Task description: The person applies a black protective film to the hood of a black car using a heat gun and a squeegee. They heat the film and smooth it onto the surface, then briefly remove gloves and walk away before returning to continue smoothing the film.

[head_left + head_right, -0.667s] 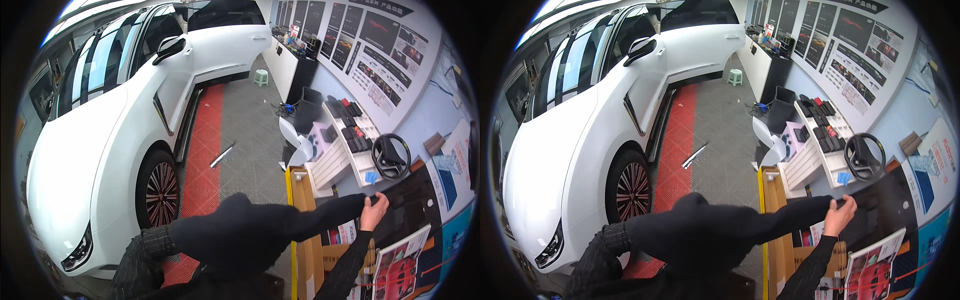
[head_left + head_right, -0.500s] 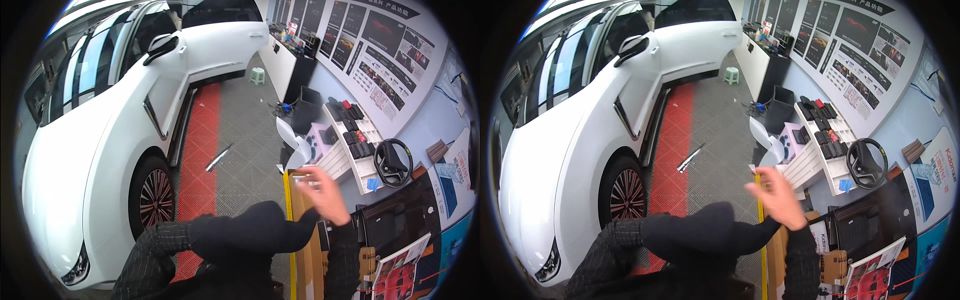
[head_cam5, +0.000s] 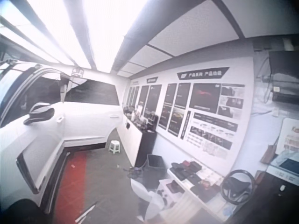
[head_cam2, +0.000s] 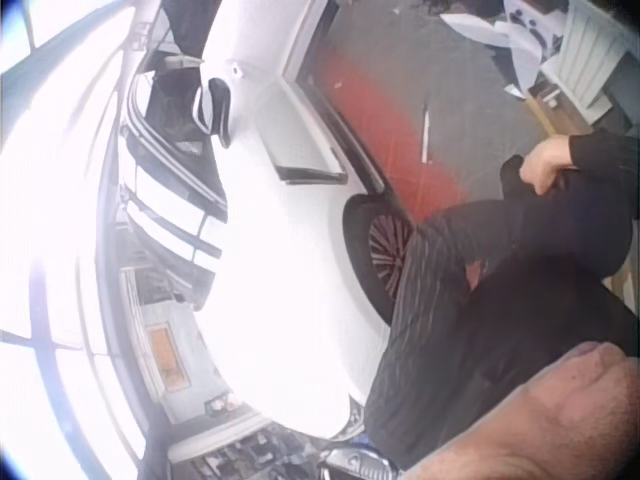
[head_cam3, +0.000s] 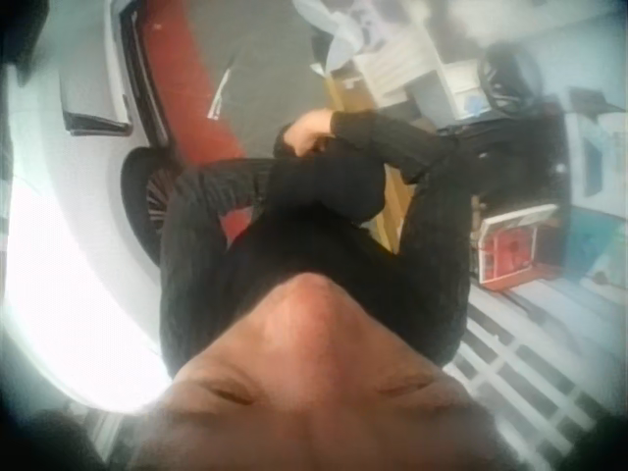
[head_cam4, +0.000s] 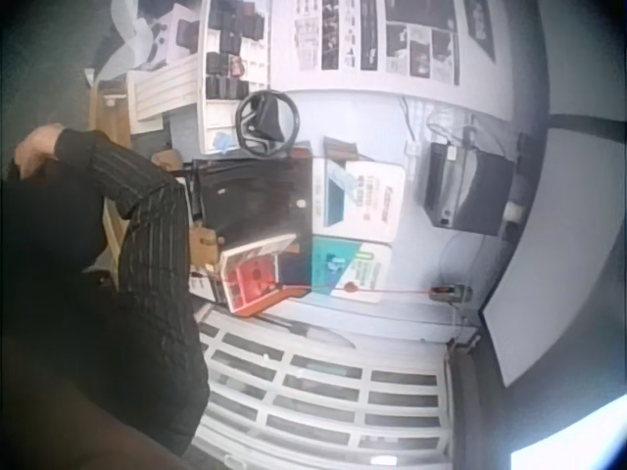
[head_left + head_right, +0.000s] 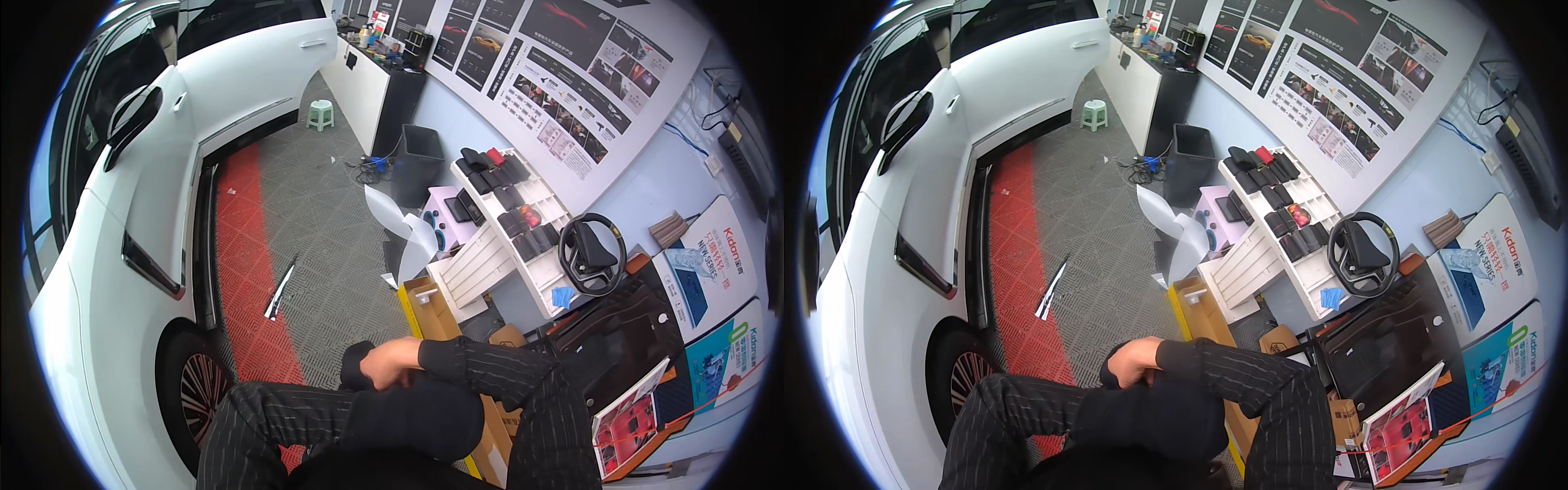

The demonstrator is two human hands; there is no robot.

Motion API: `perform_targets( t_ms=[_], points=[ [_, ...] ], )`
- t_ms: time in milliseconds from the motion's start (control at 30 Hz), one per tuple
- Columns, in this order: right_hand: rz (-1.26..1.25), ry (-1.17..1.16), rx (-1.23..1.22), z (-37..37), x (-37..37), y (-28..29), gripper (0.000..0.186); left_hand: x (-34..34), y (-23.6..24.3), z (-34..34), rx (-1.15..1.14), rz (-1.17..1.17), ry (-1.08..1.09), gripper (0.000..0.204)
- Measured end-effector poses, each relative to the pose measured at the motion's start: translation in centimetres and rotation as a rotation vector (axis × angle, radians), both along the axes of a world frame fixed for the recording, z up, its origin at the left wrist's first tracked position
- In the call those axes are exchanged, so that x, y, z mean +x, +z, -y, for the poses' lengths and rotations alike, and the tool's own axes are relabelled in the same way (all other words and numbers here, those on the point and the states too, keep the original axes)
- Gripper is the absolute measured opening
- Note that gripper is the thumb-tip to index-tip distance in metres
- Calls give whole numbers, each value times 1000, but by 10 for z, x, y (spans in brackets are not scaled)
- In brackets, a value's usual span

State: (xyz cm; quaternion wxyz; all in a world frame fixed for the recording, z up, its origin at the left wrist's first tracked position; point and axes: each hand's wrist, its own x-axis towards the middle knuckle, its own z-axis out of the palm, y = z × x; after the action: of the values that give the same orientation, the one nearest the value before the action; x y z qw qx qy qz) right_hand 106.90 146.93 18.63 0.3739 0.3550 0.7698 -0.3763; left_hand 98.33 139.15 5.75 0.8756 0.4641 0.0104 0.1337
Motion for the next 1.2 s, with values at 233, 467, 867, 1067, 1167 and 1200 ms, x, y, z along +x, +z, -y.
perform_targets(
  t_ms=[233, 467, 867, 1067, 1167, 1200],
  points=[
    [-585, -368, 1059, -85, 105, 67, 22, 12, 10, -107, 267, -62, 94, 37],
    [-1178, -716, 1563, -99, 200, 180, 30, 17, 188, -197, 1013, -400, 1090, 76],
    [-1401, -551, 2004, -291, 326, 336, 15, 286, 338, -490, 1147, -159, 1552, 85],
    [-1188, -808, 2070, -333, 410, 333, 21, 451, 361, -599, 827, 253, 1461, 61],
    [-686, -908, 2218, -347, 440, 292, 32, 538, 315, -622, 580, 312, 1327, 58],
    [-653, -1005, 2148, -341, 446, 266, 41, 562, 288, -628, 463, 250, 1233, 58]
  ],
)
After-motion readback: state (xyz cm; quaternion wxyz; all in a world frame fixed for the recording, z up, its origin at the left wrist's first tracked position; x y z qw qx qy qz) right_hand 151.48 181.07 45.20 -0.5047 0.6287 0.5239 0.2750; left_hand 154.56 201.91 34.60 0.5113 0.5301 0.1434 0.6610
